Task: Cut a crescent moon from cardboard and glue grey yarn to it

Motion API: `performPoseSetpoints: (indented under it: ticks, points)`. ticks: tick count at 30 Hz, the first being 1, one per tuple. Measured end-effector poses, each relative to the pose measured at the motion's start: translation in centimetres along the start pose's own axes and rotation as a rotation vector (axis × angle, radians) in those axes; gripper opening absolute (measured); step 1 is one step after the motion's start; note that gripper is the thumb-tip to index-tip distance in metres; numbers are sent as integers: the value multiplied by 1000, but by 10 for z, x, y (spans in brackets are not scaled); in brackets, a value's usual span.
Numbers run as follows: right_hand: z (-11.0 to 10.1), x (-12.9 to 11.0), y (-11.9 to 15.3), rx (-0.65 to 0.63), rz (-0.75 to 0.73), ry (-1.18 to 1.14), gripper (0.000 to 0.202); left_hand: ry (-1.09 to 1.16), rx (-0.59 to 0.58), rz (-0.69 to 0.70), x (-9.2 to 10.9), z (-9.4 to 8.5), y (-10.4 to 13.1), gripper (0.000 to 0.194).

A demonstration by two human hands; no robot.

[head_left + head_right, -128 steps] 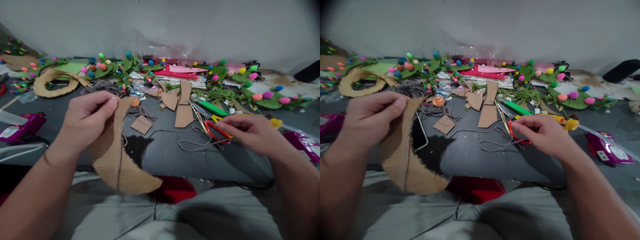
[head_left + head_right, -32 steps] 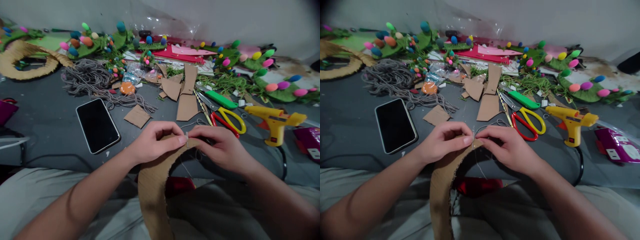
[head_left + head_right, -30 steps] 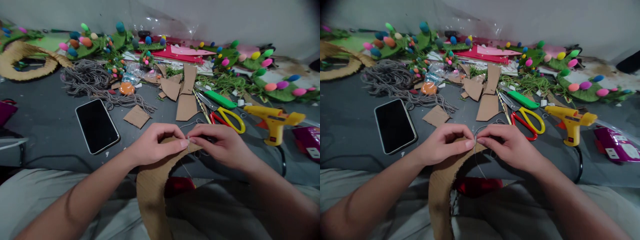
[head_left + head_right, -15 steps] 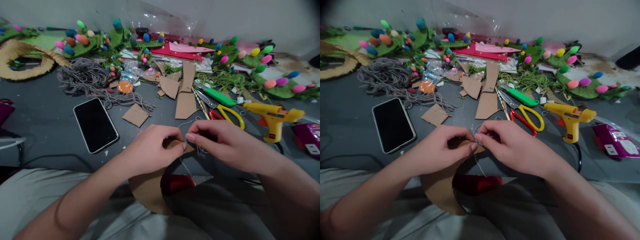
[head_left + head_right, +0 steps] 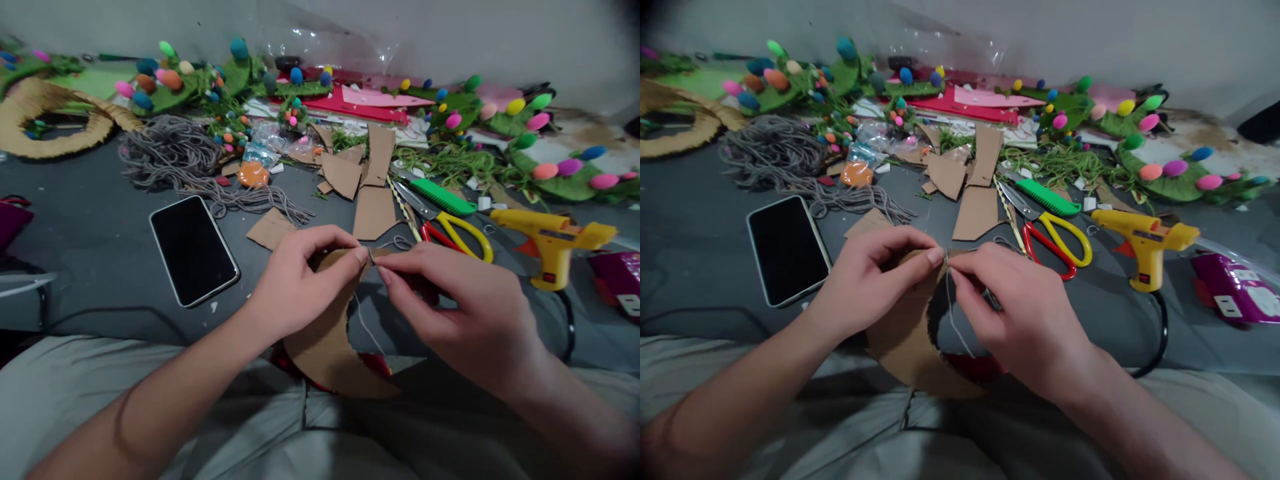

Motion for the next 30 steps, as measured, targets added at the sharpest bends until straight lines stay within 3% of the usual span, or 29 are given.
performPoseSetpoints:
  ticks: [3,6,11,17,19,25,30]
  points:
    - [3,-1,6,58,-108,57,16,61,62,-5,-1,-1,1,16]
    - [5,0,10,85,-122,45,19,117,93,-13,-1,-2,2,16]
    - [7,10,5,4,29,-106,9,221,101,-39,-1,-3,3,19]
    - [13,25,-15,-354,-5,-335,13,280,-111,-16,0,1,2,17]
    - [13,27,-21,-411,-45,-329,15,245,-192,-10,1,4,3,16]
    - [5,21,-31,-400,-135,-146,12,-4,-331,-1,3,12,11,15]
    - [-6,6,-25,-291,-41,31,11,-230,-314,-13,1,12,14,17]
Point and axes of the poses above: each hand's wrist, its own y-axis away from the middle knuckle, its own z-axis out of the palm, x = y × z, the point moved 4 cm from there along -y, towards the middle knuckle, and after that the axes turned 14 degrees about z, right-handed, at the moved point
